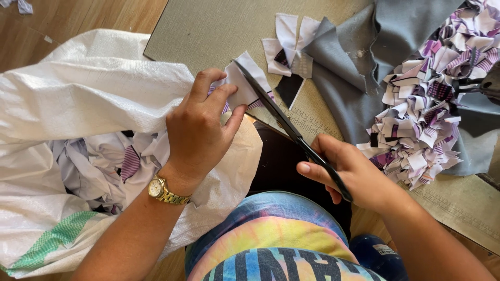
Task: Cutting fabric scraps into smaller strips using scissors
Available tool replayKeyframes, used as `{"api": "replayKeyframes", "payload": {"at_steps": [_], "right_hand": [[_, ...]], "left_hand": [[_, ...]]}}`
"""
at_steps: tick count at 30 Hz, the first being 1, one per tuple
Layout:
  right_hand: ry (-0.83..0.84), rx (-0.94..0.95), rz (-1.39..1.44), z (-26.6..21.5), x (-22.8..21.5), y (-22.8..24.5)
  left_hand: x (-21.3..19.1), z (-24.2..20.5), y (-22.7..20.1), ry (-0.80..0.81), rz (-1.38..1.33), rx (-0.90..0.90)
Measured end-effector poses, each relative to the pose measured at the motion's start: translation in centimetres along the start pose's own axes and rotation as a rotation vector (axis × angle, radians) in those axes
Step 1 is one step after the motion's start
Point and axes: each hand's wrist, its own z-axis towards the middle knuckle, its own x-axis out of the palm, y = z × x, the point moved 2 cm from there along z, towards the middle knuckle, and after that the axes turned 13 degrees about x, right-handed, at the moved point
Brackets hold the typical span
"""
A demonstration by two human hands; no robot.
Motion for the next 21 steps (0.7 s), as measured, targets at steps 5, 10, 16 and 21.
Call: {"api": "replayKeyframes", "payload": {"at_steps": [5, 10, 16, 21], "right_hand": [[-0.116, -0.019, -0.024, 0.9, -1.6, 0.8], [-0.126, -0.112, 0.124, -0.2, -1.8, -1.9], [-0.037, -0.011, 0.095, -0.3, -0.3, -3.4], [-0.02, 0.04, 0.028, -1.6, -0.3, -2.4]], "left_hand": [[0.7, 0.8, -0.1, 0.011, -0.001, 0.001], [2.3, 2.2, -0.5, -0.014, -0.048, -0.024], [-0.2, 2.5, -0.4, -0.011, -0.131, -0.025], [-1.0, 1.8, 0.5, -0.011, 0.026, 0.015]]}}
